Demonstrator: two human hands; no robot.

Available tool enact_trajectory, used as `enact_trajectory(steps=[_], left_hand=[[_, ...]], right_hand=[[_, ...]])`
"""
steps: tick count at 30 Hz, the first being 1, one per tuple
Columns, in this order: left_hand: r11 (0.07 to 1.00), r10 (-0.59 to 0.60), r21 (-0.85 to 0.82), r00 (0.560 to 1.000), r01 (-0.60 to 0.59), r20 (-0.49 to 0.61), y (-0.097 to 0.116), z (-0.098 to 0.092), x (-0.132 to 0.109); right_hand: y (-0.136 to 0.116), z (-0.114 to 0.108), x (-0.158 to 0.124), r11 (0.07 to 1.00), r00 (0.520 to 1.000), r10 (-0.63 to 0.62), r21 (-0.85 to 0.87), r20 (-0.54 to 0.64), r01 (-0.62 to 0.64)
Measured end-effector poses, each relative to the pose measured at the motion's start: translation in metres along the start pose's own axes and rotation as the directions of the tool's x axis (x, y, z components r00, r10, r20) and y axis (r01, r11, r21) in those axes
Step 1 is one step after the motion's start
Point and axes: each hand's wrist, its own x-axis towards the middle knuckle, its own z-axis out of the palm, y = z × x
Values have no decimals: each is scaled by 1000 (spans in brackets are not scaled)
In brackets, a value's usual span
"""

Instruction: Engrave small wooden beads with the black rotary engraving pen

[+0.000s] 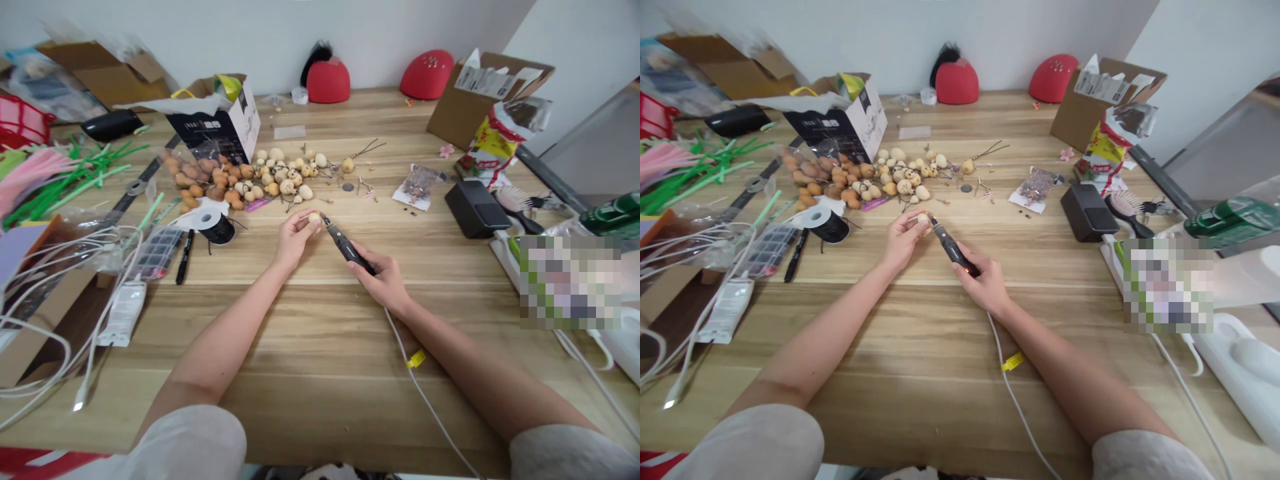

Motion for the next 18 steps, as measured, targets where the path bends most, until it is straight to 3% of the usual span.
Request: enact_trajectory(steps=[18], left_hand=[[1000,-10,-12,1000,10,0,-2,-1,1]], right_hand=[[-2,-1,0,999,1000,13,-43,8,-13]])
